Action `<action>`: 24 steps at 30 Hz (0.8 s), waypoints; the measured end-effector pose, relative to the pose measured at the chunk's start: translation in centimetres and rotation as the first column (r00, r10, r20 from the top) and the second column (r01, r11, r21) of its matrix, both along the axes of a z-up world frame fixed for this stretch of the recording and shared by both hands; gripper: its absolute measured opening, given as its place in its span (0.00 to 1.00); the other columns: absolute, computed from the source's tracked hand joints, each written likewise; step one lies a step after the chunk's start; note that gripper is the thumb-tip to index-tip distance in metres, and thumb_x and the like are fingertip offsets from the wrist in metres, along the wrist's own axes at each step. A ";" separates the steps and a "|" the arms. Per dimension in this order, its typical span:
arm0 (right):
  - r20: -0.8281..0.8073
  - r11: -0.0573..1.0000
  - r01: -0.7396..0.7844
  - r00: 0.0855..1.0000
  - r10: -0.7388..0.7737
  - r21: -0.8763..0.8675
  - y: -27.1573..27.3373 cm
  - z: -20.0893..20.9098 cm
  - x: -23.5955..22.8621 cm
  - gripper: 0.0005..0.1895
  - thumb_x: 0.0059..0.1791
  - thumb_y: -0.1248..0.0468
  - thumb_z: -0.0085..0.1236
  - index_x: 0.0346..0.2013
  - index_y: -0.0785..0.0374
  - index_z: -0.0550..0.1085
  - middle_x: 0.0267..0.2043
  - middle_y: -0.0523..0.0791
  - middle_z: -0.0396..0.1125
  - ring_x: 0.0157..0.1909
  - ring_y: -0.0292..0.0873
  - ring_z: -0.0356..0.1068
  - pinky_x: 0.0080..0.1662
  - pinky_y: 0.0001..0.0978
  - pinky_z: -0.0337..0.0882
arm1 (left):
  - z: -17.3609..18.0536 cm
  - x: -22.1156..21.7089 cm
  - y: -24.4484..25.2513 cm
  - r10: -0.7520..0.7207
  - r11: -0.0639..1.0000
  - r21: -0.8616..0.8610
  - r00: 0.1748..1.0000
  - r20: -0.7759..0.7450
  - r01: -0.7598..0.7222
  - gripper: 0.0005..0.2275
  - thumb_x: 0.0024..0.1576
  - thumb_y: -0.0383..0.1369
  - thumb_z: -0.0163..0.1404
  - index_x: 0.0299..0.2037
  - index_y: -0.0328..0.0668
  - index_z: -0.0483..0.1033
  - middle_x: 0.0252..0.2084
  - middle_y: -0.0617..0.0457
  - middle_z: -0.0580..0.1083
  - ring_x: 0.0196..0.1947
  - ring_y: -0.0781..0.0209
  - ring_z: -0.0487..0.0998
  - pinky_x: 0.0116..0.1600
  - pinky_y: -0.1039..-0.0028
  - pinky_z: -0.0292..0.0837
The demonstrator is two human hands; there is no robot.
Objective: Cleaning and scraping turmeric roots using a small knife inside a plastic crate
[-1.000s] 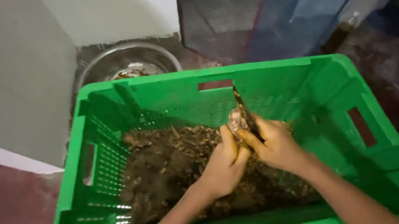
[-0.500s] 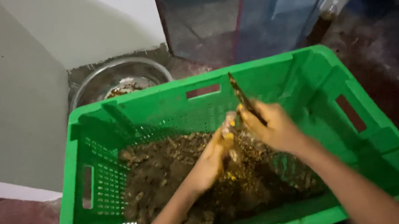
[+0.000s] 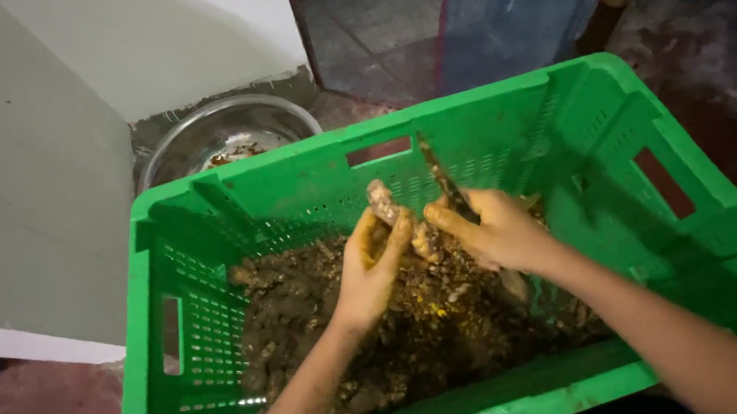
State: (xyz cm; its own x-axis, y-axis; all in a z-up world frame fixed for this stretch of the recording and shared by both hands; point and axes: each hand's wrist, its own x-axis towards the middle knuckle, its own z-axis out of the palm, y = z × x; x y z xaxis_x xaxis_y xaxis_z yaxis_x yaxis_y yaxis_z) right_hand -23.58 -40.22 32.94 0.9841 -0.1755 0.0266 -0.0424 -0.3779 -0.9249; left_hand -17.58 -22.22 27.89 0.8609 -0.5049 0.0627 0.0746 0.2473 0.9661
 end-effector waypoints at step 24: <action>0.460 0.900 0.126 0.883 0.090 -0.418 3.6 -1.1 0.0 0.06 0.45 0.70 0.65 0.34 0.69 0.79 0.24 0.54 0.74 0.25 0.55 0.75 0.27 0.39 0.73 | -0.7 0.7 0.4 0.142 0.989 0.034 0.990 0.017 -0.142 0.11 0.65 0.32 0.48 0.50 0.31 0.75 0.38 0.45 0.76 0.39 0.61 0.74 0.46 0.65 0.74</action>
